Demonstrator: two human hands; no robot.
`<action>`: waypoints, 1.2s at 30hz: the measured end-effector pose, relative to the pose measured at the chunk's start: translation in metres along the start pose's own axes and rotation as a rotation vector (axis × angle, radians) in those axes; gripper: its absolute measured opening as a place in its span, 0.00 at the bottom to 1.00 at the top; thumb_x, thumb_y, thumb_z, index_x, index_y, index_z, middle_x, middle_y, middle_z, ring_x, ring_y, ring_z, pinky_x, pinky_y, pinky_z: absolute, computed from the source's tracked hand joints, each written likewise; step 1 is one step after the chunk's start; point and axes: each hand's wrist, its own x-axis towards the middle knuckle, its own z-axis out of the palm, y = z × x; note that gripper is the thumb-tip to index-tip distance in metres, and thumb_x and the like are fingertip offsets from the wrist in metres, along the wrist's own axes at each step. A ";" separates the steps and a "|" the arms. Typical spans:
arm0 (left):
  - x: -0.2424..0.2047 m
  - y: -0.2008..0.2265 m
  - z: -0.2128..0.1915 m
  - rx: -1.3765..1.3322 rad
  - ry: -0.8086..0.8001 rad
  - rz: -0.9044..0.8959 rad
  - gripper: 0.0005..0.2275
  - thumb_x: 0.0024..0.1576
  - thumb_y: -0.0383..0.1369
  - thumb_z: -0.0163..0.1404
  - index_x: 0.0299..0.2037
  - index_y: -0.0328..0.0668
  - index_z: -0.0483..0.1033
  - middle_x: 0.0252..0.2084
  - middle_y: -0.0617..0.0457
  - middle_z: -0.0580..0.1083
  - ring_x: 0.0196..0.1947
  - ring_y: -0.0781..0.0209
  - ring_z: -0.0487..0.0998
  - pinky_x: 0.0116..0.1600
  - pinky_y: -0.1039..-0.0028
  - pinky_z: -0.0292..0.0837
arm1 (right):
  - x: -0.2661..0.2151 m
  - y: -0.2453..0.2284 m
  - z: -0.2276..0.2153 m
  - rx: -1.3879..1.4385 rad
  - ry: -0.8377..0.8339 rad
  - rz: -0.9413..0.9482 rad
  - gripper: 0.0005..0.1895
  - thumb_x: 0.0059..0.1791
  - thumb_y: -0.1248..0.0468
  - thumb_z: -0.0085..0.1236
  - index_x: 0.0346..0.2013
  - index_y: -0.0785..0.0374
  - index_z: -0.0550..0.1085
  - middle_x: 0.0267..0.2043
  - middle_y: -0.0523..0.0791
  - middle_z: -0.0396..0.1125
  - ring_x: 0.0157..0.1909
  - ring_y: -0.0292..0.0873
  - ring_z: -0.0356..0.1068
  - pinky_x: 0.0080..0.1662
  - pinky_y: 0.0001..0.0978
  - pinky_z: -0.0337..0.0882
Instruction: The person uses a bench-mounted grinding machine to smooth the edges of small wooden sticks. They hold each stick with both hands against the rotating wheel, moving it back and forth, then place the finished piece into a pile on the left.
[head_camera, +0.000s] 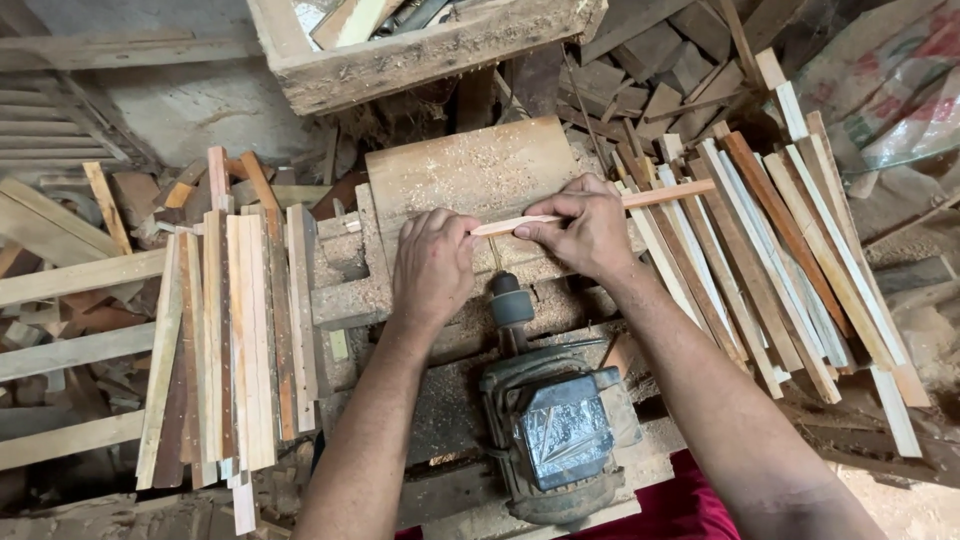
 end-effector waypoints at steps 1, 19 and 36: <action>0.000 0.000 0.002 -0.002 0.000 0.001 0.06 0.62 0.28 0.49 0.46 0.45 0.79 0.38 0.53 0.73 0.43 0.57 0.76 0.52 0.66 0.65 | 0.000 0.001 -0.001 -0.002 0.000 0.000 0.12 0.40 0.47 0.76 0.32 0.43 0.83 0.26 0.37 0.74 0.42 0.42 0.68 0.51 0.34 0.61; -0.004 -0.005 0.004 -0.089 0.020 0.053 0.05 0.62 0.30 0.52 0.44 0.42 0.78 0.35 0.53 0.73 0.40 0.55 0.77 0.50 0.65 0.66 | -0.003 -0.008 -0.006 0.024 -0.014 -0.007 0.13 0.40 0.47 0.76 0.32 0.46 0.83 0.25 0.40 0.73 0.40 0.44 0.68 0.48 0.34 0.62; 0.001 -0.005 0.014 -0.130 0.138 -0.006 0.08 0.59 0.22 0.45 0.44 0.37 0.77 0.39 0.47 0.69 0.43 0.43 0.73 0.52 0.57 0.68 | 0.007 -0.018 -0.007 -0.061 0.043 -0.006 0.17 0.39 0.49 0.78 0.39 0.45 0.84 0.27 0.39 0.74 0.42 0.43 0.68 0.51 0.37 0.59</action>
